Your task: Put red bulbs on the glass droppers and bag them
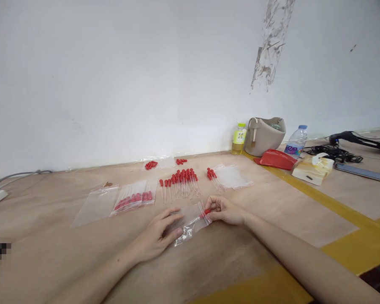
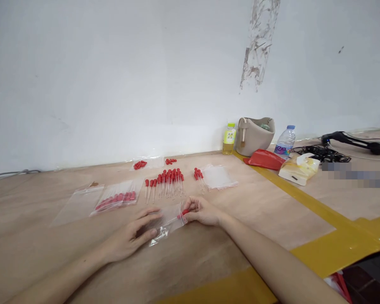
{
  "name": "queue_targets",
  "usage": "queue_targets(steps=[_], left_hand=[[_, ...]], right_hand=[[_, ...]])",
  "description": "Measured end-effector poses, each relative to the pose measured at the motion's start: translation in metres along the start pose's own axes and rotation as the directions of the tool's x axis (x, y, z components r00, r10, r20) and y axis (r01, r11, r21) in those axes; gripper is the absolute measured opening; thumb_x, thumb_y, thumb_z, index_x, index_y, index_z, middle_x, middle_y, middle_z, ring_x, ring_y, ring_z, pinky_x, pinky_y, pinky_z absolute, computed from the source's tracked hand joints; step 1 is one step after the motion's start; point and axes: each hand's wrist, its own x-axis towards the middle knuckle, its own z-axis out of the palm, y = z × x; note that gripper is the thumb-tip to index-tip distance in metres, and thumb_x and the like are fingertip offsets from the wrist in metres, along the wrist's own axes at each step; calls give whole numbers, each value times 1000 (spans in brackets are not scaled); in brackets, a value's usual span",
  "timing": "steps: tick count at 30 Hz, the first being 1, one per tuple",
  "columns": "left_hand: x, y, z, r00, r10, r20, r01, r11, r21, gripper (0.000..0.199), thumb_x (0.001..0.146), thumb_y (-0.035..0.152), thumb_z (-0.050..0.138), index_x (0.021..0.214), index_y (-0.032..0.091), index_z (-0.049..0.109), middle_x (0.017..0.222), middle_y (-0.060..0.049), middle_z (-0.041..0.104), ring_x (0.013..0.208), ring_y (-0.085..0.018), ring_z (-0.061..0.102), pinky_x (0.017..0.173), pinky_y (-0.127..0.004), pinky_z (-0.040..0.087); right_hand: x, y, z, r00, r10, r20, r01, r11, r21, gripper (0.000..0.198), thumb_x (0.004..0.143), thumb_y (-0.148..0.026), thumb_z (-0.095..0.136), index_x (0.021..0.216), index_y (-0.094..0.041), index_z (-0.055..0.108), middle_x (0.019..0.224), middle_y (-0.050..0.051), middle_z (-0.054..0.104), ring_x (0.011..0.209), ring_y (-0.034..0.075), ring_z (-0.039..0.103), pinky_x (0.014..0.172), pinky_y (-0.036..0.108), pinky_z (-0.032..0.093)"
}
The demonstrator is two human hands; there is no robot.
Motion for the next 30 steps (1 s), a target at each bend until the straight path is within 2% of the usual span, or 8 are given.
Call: queue_targets(steps=[3, 7, 12, 15, 21, 24, 26, 30], left_hand=[[-7, -8, -8, 997, 41, 61, -39, 999, -34, 36, 84, 39, 45, 118, 29, 48, 127, -2, 44, 114, -20, 43, 94, -35, 38], [-11, -13, -6, 996, 84, 39, -83, 996, -35, 38, 83, 37, 46, 120, 28, 46, 127, -2, 45, 117, -19, 40, 97, -37, 34], [-12, -13, -1, 995, 95, -31, -96, 995, -34, 38, 83, 35, 47, 119, 27, 46, 123, -3, 49, 114, -19, 43, 96, -37, 36], [-12, -12, -1, 993, 105, -57, -108, 993, -52, 32, 83, 34, 47, 114, 26, 51, 119, -3, 52, 112, -20, 45, 95, -37, 38], [-12, -10, -3, 995, 102, -9, -102, 994, -48, 30, 85, 33, 44, 112, 26, 55, 121, -3, 50, 112, -19, 45, 94, -36, 39], [-11, -11, -2, 993, 113, -18, -114, 991, -64, 32, 84, 33, 46, 113, 26, 53, 122, -3, 50, 114, -20, 43, 95, -38, 37], [-11, -12, -2, 993, 119, -24, -120, 990, -77, 33, 83, 32, 46, 115, 27, 52, 122, -3, 50, 114, -20, 43, 95, -39, 37], [-10, -11, -2, 993, 112, -36, -115, 990, -86, 32, 83, 31, 47, 114, 27, 53, 122, -3, 50, 113, -20, 44, 95, -39, 37]], right_hand=[[1, 1, -6, 999, 49, -19, -49, 999, -11, 31, 54, -32, 72, 67, -15, 51, 68, 0, 63, 60, 9, 57, 58, 22, 43], [2, 4, -8, 999, 43, -31, -47, 985, -165, 27, 59, -39, 68, 65, -13, 61, 63, 1, 62, 56, 9, 54, 57, 22, 42], [-4, -4, -6, 989, -70, 131, 118, 907, -405, 31, 70, -43, 58, 84, -18, 68, 79, 2, 61, 71, 12, 53, 64, 22, 41], [-9, -13, -5, 975, -135, 175, 206, 842, -499, 33, 78, -44, 47, 79, -19, 69, 86, 2, 57, 78, 13, 51, 71, 23, 40], [-9, -4, 4, 983, -179, -33, 127, 806, -579, 30, 65, -44, 63, 81, -20, 69, 70, 0, 55, 58, 9, 44, 50, 19, 33], [-6, 2, 10, 989, -103, -103, 43, 885, -463, 31, 67, -45, 59, 76, -17, 69, 55, -1, 55, 48, 8, 40, 44, 19, 29], [-6, 3, 12, 990, -60, -129, 11, 936, -353, 32, 67, -46, 58, 71, -15, 66, 56, 0, 60, 47, 8, 43, 44, 19, 30], [-5, 5, 13, 972, -51, -228, -17, 957, -289, 30, 63, -43, 62, 69, -15, 54, 54, -1, 60, 43, 7, 43, 42, 19, 29]])
